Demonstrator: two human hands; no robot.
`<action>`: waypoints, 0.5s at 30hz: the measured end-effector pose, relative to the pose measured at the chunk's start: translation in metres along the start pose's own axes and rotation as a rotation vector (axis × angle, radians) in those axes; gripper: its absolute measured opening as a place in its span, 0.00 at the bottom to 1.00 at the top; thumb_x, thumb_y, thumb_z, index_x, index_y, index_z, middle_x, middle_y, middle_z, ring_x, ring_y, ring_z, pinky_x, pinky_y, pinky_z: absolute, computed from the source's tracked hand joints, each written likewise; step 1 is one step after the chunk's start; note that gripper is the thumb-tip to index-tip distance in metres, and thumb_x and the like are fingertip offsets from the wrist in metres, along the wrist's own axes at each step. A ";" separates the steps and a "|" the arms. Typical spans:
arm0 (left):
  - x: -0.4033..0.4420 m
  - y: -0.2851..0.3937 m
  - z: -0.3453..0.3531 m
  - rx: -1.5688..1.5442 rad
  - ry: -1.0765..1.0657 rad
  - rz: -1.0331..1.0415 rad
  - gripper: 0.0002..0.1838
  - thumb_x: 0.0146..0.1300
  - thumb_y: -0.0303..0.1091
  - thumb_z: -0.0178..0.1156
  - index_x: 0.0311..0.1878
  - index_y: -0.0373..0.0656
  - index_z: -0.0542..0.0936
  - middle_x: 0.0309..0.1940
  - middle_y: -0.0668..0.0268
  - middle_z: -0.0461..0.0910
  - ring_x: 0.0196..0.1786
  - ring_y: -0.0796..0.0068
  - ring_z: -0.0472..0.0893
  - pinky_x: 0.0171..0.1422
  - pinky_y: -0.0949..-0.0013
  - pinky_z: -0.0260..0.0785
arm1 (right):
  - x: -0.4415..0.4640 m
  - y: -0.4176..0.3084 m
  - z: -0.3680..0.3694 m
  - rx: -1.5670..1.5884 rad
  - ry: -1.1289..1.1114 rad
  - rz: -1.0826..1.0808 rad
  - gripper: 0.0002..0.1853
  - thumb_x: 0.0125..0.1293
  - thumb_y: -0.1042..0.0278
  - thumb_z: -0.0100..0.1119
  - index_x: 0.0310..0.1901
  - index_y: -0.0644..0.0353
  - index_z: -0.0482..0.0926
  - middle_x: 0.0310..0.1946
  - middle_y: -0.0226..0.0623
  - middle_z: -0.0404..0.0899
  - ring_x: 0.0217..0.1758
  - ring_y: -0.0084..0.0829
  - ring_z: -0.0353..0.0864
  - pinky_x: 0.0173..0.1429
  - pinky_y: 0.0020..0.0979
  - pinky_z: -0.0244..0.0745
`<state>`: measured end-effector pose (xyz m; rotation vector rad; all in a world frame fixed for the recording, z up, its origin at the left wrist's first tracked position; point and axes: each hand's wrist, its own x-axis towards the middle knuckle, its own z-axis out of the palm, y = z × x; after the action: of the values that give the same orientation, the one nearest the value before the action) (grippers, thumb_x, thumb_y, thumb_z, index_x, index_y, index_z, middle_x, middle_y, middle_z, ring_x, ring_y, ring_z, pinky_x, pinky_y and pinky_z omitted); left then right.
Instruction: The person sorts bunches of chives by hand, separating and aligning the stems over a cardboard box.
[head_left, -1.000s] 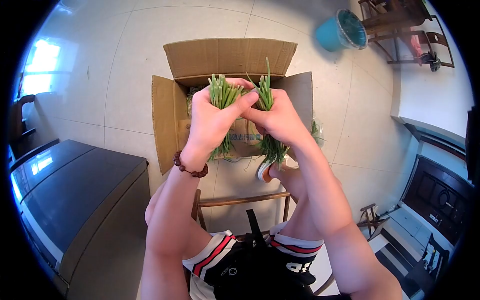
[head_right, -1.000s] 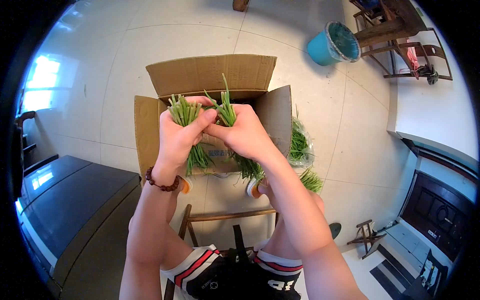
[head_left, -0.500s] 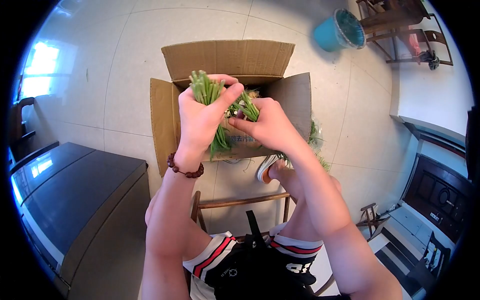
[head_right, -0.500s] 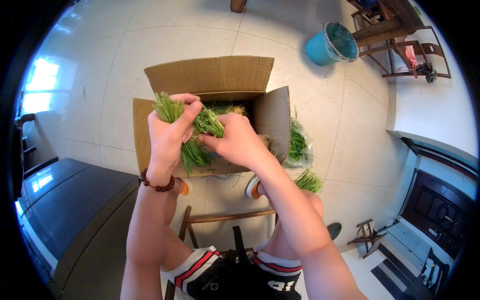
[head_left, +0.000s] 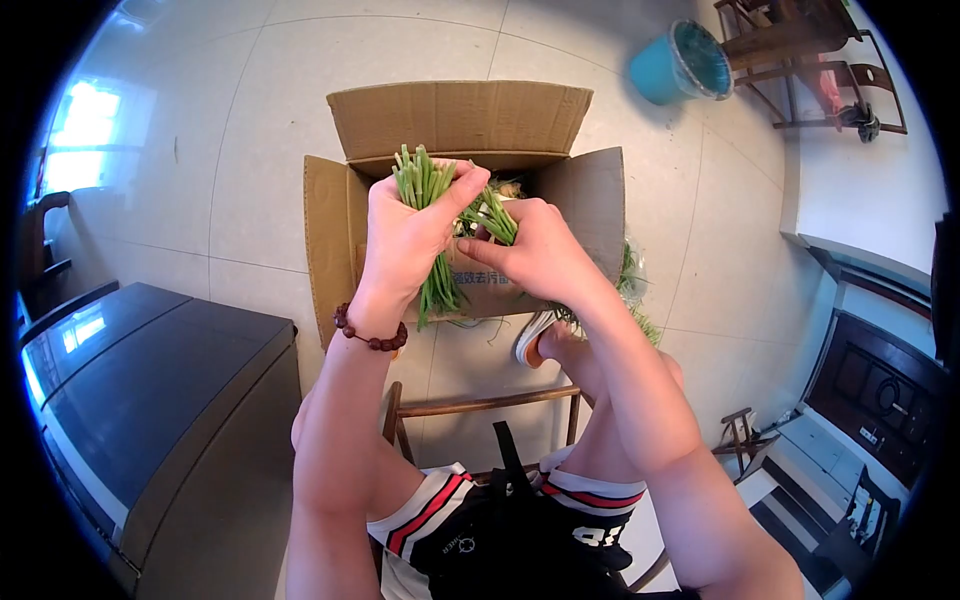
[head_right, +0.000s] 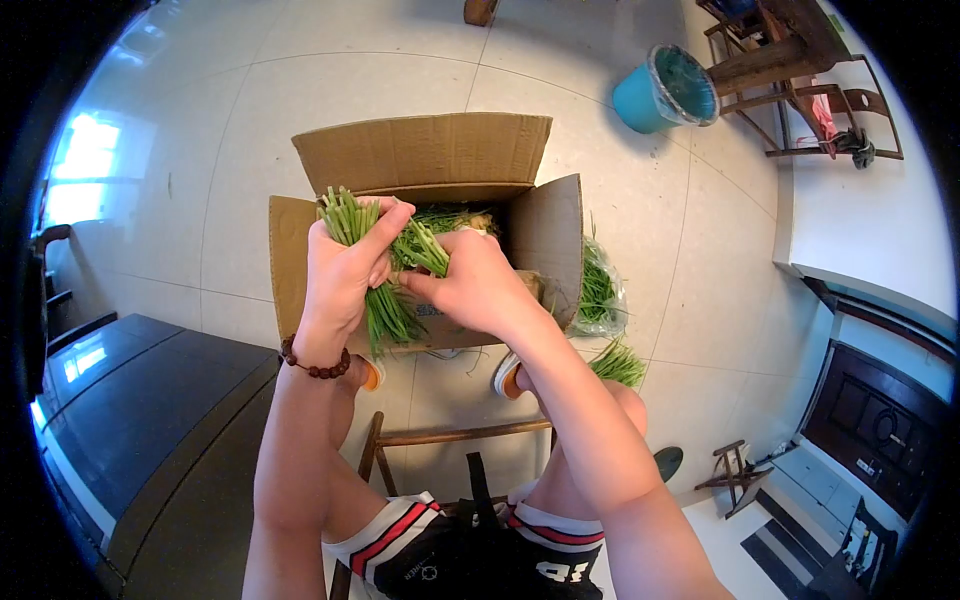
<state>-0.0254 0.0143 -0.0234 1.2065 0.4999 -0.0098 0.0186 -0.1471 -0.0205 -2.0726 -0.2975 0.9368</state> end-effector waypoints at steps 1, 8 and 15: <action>0.001 -0.001 -0.003 0.010 -0.008 -0.033 0.07 0.69 0.31 0.69 0.44 0.38 0.84 0.26 0.75 0.78 0.18 0.91 0.65 0.22 0.78 0.53 | 0.000 0.001 0.001 0.004 0.008 -0.020 0.14 0.62 0.61 0.74 0.34 0.66 0.83 0.21 0.34 0.80 0.26 0.22 0.77 0.33 0.33 0.75; 0.017 0.016 -0.037 -0.305 0.208 0.120 0.07 0.73 0.35 0.65 0.44 0.41 0.81 0.25 0.75 0.75 0.18 0.89 0.61 0.23 0.77 0.52 | -0.001 0.000 -0.013 0.045 0.018 0.101 0.13 0.60 0.63 0.73 0.37 0.66 0.85 0.23 0.42 0.83 0.29 0.30 0.85 0.39 0.38 0.79; 0.017 0.028 -0.071 -0.319 0.245 0.180 0.08 0.74 0.36 0.63 0.43 0.40 0.81 0.35 0.68 0.84 0.18 0.89 0.59 0.23 0.76 0.52 | 0.000 0.019 -0.050 0.329 0.349 0.137 0.09 0.64 0.66 0.71 0.38 0.62 0.84 0.21 0.25 0.76 0.20 0.18 0.71 0.25 0.25 0.66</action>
<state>-0.0290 0.0923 -0.0234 0.9392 0.5799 0.3632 0.0526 -0.1886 -0.0158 -1.9201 0.1741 0.6349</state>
